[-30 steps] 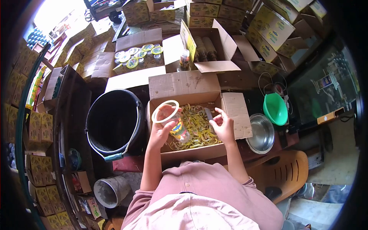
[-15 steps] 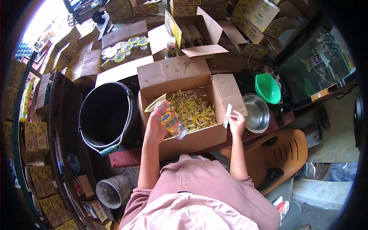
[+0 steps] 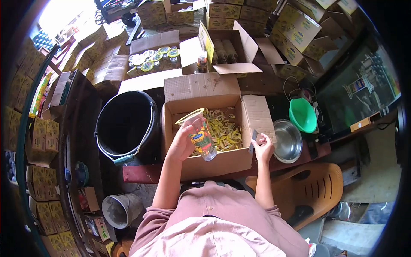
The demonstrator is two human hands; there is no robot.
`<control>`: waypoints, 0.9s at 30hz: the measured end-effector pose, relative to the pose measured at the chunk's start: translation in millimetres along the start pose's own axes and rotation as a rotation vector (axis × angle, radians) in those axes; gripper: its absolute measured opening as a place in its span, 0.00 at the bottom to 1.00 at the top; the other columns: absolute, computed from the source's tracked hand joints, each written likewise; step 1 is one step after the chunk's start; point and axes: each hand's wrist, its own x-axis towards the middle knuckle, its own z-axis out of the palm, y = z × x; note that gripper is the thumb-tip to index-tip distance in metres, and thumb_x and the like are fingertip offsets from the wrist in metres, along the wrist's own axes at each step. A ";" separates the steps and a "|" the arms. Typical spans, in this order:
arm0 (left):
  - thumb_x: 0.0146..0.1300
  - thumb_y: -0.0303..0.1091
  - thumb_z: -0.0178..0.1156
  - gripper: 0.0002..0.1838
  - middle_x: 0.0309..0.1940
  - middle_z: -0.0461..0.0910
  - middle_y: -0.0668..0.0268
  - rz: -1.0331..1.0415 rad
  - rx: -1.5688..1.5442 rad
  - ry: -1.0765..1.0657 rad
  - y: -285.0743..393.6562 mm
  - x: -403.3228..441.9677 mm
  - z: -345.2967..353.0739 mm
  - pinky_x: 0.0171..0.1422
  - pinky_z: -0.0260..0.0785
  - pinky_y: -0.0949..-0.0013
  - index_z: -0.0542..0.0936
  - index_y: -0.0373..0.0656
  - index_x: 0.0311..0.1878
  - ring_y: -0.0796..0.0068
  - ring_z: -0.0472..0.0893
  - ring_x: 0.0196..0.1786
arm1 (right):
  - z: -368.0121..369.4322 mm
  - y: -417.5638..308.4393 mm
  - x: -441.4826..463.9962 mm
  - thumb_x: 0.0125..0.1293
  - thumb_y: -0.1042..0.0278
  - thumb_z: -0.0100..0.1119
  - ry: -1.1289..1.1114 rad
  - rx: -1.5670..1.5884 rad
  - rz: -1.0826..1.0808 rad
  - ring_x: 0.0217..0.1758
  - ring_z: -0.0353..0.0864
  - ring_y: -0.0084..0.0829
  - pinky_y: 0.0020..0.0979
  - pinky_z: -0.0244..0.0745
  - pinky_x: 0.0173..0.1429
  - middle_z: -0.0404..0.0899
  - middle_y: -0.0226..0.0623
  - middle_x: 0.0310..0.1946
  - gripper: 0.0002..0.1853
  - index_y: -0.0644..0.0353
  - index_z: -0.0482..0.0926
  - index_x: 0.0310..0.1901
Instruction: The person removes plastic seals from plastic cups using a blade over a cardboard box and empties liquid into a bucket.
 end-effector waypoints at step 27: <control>0.66 0.55 0.40 0.25 0.43 0.76 0.56 0.668 -1.187 0.230 67.0 -13.0 -147.2 0.54 0.66 0.53 0.72 0.40 0.46 0.58 0.75 0.48 | 58.3 -245.2 -12.0 0.45 0.66 0.70 -0.683 0.585 -0.697 0.33 0.73 0.28 0.27 0.72 0.38 0.74 0.36 0.34 0.25 0.59 0.75 0.48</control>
